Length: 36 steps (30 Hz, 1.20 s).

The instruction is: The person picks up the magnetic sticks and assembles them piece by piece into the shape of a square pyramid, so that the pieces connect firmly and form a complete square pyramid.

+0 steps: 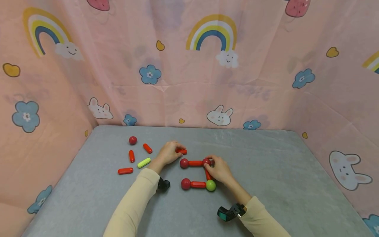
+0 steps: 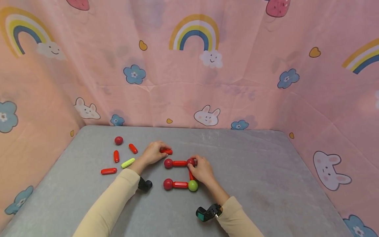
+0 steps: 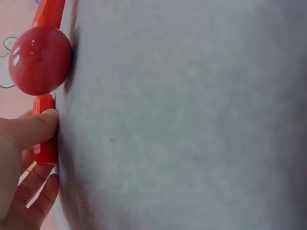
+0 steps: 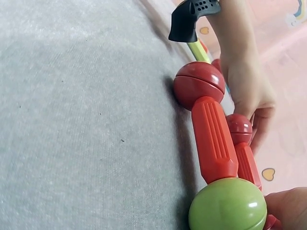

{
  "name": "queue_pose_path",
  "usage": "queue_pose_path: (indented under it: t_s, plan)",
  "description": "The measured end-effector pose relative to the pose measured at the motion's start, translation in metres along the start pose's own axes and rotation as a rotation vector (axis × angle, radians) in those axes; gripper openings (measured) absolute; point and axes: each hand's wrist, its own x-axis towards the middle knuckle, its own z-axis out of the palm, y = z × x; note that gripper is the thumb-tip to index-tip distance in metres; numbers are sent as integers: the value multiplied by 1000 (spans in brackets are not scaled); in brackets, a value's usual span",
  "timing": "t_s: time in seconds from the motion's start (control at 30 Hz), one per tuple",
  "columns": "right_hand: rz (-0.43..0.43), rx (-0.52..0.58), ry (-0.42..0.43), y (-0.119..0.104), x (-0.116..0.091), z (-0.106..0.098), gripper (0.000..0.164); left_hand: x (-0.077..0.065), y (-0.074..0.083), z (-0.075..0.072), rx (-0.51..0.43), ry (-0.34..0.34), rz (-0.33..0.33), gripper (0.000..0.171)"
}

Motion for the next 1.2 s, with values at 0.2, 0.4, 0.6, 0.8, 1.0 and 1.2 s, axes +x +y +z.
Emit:
queue_pose_path:
  t_s: [0.2,0.4,0.6,0.8,1.0,1.2]
  plan:
    - [9,-1,0,-1,-1,0,26,-2,2,-2,18,-23,-29,28]
    - [5,3,-5,-1,0,1,26,-8,5,-6,-10,-25,-21,29]
    - [4,-5,-5,0,0,2,25,-17,1,-9,-20,19,0,26]
    - [18,-7,-5,0,0,2,25,-27,-2,-13,-27,20,-19,19]
    - [24,-13,-2,-1,0,1,25,-39,1,-19,-19,-16,-27,19]
    - [29,-10,-4,-1,0,1,26,-50,3,-21,-20,-35,-22,19]
